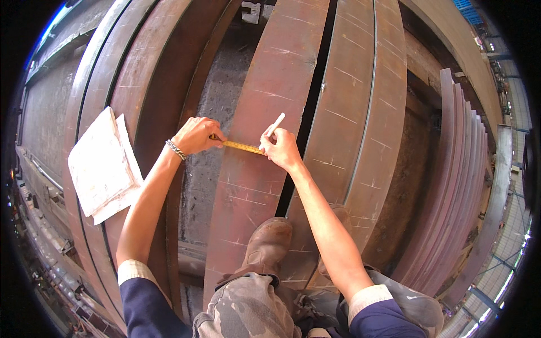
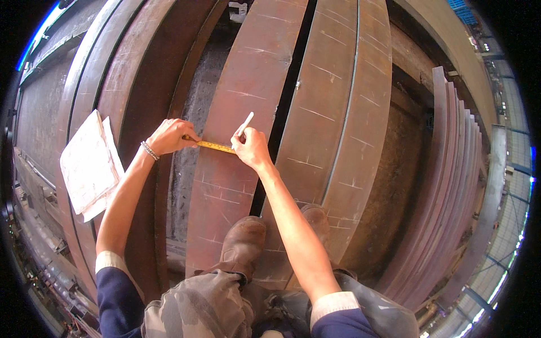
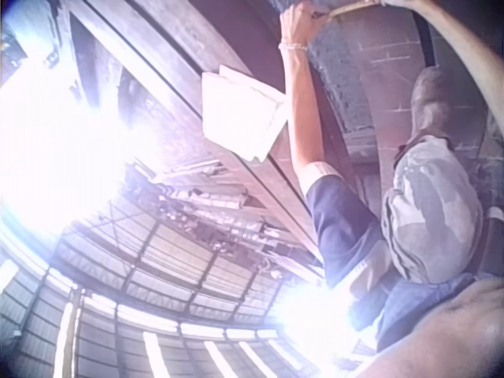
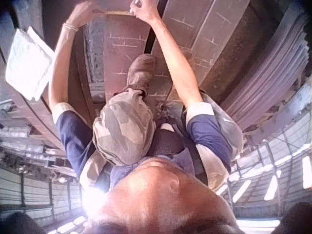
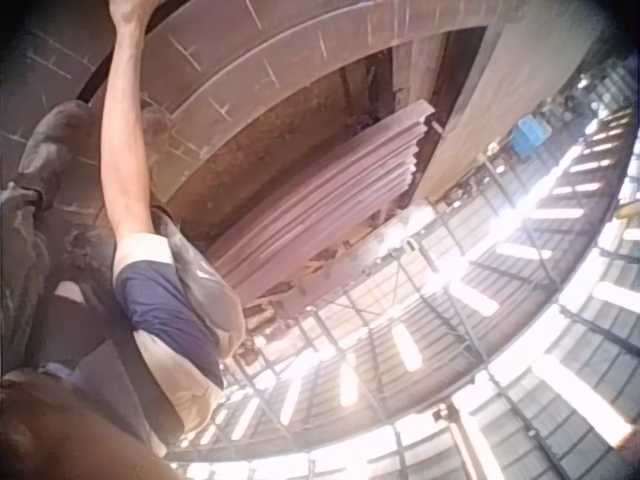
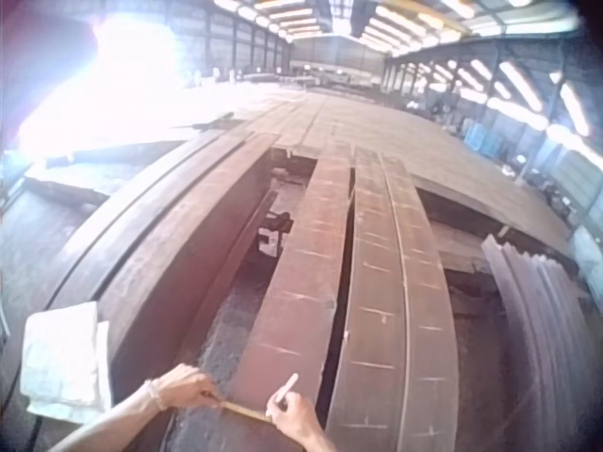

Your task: The person uses a tape measure and a white marker to measure and mark intervals on large curved metal sheets. They repeatedly position the tape measure, mark points, and reposition the tape to continue marking along the sheet surface.

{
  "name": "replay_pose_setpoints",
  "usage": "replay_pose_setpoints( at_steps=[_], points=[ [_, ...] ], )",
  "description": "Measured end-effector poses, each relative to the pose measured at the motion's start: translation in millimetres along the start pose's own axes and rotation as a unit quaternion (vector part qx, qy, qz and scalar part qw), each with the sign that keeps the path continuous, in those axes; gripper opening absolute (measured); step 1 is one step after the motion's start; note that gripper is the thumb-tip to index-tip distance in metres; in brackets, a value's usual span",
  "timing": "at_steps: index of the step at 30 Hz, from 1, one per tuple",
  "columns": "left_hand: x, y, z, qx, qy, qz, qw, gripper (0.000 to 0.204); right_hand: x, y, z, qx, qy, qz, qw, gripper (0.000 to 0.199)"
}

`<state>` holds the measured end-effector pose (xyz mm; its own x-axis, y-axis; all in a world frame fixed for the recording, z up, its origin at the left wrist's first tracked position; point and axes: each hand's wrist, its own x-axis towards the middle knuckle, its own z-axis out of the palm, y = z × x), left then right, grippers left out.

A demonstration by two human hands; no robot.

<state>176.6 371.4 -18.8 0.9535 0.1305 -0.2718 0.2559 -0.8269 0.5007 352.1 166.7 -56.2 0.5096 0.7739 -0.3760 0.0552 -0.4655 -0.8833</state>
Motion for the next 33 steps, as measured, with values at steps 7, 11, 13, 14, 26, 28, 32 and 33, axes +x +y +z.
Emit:
replay_pose_setpoints(
  at_steps=[7,11,13,14,26,28,32,33],
  points=[
    [-2,-1,0,-0.01,-0.009,-0.012,1.0,0.019,0,5,3,-0.027,0.0,0.009,1.0,0.019],
    [0,1,-1,-0.009,-0.011,-0.015,1.0,0.019,-1,5,3,-0.021,0.005,0.017,1.0,0.019],
    [-1,1,0,-0.009,-0.011,-0.016,1.0,0.019,-2,1,3,-0.018,0.004,0.019,1.0,0.019],
    [0,0,0,-0.009,-0.008,-0.012,1.0,0.019,-1,1,3,-0.019,0.004,0.019,1.0,0.019],
    [1,-2,2,0.002,-0.002,-0.01,1.0,0.017,2,-34,-1,-0.124,0.189,-0.273,0.935,0.008],
    [-9,-4,5,-0.008,-0.004,-0.02,1.0,0.018,9,-68,-15,-0.147,0.224,-0.263,0.927,0.006],
    [-4,-3,0,-0.013,0.001,-0.018,1.0,0.019,37,-134,-81,-0.205,0.264,-0.342,0.878,0.008],
    [-2,0,-3,-0.006,0.004,-0.008,1.0,0.019,43,-151,-105,-0.245,0.257,-0.393,0.848,0.009]
  ],
)
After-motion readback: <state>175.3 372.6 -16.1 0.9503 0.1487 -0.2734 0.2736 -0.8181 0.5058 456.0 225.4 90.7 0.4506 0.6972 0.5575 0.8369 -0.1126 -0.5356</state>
